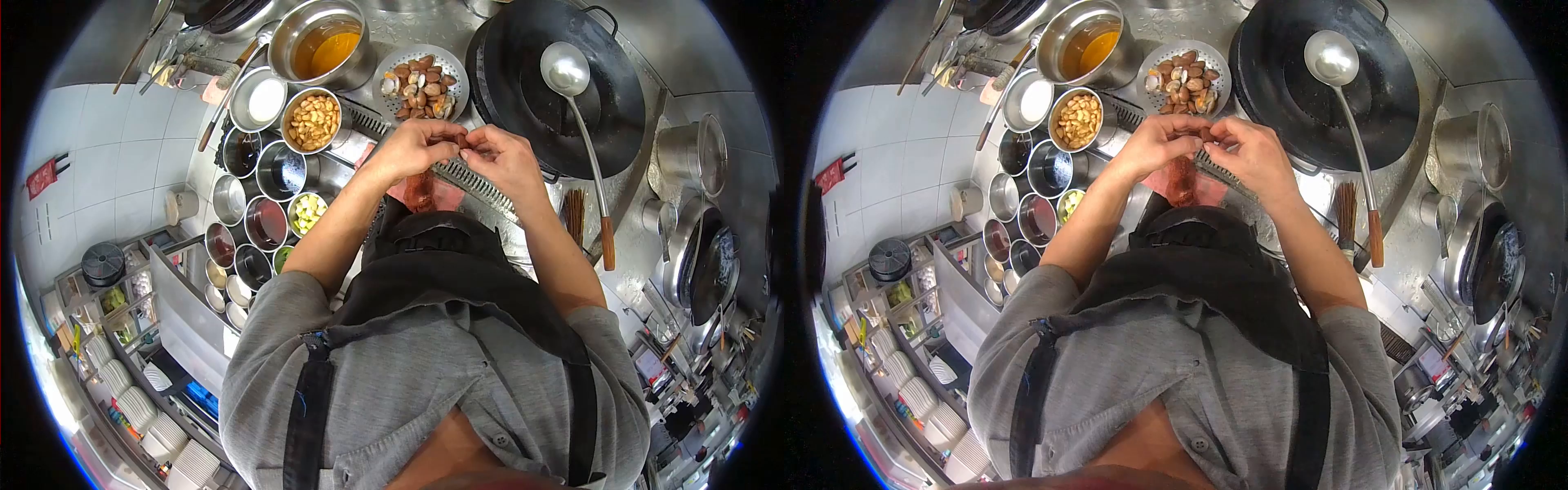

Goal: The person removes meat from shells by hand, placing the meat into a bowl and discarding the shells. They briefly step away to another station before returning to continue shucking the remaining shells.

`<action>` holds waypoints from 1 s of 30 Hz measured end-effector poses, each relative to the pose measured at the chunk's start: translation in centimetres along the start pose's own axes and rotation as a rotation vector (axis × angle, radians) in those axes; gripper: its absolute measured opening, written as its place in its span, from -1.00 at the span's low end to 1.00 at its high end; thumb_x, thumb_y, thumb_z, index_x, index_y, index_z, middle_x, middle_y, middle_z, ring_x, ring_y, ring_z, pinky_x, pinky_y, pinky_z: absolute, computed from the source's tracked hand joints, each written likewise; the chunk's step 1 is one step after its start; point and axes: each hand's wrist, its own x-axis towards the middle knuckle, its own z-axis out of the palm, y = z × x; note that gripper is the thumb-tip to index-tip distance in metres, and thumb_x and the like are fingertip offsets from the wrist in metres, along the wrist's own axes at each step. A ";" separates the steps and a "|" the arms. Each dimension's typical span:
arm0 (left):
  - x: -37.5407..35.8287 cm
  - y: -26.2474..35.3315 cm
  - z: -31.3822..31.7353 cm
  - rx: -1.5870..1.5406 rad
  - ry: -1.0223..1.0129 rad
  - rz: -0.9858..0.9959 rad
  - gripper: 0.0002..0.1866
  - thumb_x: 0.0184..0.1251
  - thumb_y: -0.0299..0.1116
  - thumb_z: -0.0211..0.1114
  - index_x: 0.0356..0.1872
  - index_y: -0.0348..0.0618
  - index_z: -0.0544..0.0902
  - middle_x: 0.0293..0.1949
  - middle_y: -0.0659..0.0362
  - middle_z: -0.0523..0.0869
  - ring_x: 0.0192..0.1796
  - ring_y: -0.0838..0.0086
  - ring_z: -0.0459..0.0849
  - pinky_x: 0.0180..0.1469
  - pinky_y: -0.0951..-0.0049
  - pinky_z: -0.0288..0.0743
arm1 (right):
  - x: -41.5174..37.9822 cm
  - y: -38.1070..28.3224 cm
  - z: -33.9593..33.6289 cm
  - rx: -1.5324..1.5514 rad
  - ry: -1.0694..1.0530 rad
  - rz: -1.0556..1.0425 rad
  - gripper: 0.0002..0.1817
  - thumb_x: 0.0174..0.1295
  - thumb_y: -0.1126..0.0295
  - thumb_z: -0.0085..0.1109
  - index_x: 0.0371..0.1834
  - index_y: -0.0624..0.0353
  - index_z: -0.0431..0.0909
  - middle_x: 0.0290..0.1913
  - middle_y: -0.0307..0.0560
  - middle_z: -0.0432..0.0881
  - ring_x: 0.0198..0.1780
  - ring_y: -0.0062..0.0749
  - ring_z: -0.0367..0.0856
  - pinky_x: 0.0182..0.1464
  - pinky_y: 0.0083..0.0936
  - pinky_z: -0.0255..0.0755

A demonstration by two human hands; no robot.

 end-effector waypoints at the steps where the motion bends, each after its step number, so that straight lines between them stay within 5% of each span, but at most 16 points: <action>1: 0.0 0.0 0.1 0.000 0.005 -0.004 -0.65 0.21 -0.54 0.23 0.04 -0.41 0.59 -0.18 0.14 0.70 -0.16 0.56 0.65 -0.10 0.53 0.53 | 0.0 0.0 0.0 -0.006 -0.002 0.001 -0.74 0.07 0.41 0.32 -0.23 0.34 0.57 -0.29 0.01 0.68 -0.31 -0.36 0.69 -0.26 -0.47 0.56; 11: 0.6 -1.1 0.6 0.139 0.086 -0.051 -0.67 0.13 -0.50 0.20 -0.05 -0.37 0.64 -0.25 0.14 0.73 -0.26 0.59 0.63 -0.21 0.57 0.50 | -0.1 -0.1 0.8 -0.181 0.013 -0.102 -0.73 0.00 0.42 0.29 -0.25 0.33 0.55 -0.30 0.10 0.67 -0.33 -0.15 0.68 -0.28 -0.35 0.54; 15: 0.7 -1.5 0.6 0.123 0.102 -0.108 -0.69 0.10 -0.49 0.19 -0.12 -0.38 0.67 -0.29 0.14 0.73 -0.31 0.58 0.62 -0.24 0.56 0.50 | -0.1 1.0 1.1 -0.233 -0.037 -0.081 -0.69 0.02 0.40 0.27 -0.16 0.32 0.57 -0.26 0.07 0.69 -0.31 -0.26 0.71 -0.24 -0.43 0.57; 23: 2.1 -3.7 1.3 0.493 0.317 -0.173 -0.70 0.06 -0.37 0.25 -0.21 -0.37 0.69 -0.37 0.04 0.75 -0.35 0.41 0.71 -0.25 0.43 0.57 | -0.3 3.9 4.3 -0.540 0.016 -0.203 -0.78 0.11 0.43 0.12 -0.22 0.31 0.41 -0.35 0.28 0.63 -0.31 0.22 0.62 -0.30 -0.01 0.50; 30: 2.1 -3.4 1.9 0.607 0.329 -0.194 -0.65 0.07 -0.26 0.24 -0.18 -0.31 0.70 -0.33 -0.05 0.75 -0.28 0.28 0.74 -0.18 0.35 0.58 | -0.6 4.5 4.3 -0.511 0.044 -0.158 -0.77 0.15 0.45 0.09 -0.15 0.32 0.42 -0.35 0.29 0.63 -0.30 0.22 0.62 -0.27 -0.01 0.50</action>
